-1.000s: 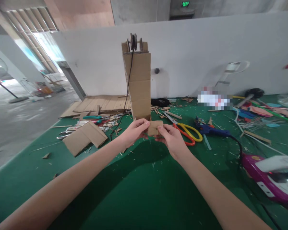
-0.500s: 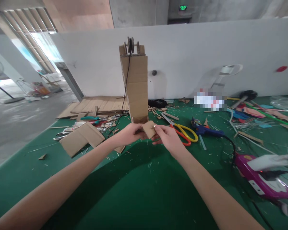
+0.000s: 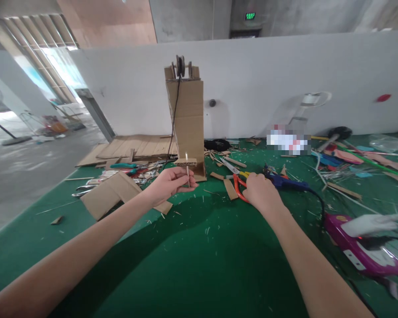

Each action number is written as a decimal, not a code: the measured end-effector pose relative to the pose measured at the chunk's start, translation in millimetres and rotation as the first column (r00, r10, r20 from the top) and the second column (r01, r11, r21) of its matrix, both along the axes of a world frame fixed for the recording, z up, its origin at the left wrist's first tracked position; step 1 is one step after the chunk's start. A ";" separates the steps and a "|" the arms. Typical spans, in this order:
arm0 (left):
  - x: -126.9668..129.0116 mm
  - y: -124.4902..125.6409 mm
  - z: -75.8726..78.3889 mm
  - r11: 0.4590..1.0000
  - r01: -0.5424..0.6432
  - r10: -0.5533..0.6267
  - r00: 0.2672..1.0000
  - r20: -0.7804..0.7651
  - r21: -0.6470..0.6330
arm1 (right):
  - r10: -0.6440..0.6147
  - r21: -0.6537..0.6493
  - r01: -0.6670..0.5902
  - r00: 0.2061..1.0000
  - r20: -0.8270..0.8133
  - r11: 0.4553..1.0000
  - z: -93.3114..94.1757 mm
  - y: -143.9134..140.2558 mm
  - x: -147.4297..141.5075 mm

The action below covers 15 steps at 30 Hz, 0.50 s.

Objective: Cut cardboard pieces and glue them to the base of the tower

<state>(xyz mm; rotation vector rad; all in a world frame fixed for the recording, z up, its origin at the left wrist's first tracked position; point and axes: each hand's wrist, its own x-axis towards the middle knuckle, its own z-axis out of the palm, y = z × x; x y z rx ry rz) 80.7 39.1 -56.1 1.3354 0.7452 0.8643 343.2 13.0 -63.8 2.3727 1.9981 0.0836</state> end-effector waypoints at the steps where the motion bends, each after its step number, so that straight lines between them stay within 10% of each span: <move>1: -0.4 0.4 -0.4 1.000 -0.003 0.003 1.000 0.002 0.010 | -0.015 0.009 0.015 1.000 -0.025 1.000 0.3 0.5 -0.1; 6: -2.3 2.1 3.8 0.981 -0.076 0.089 0.994 -0.063 0.180 | -0.059 0.125 0.144 0.855 -0.516 0.982 -2.2 6.2 5.2; 11: -3.0 2.1 7.9 0.907 -0.203 0.241 0.969 -0.061 0.369 | 0.155 0.156 0.072 0.023 -0.988 0.985 3.8 -5.5 -20.9; 15: -3.6 4.1 4.5 0.906 -0.253 0.276 0.961 -0.018 0.340 | 0.124 0.141 -0.081 -0.181 -0.976 0.987 3.2 -21.7 -47.9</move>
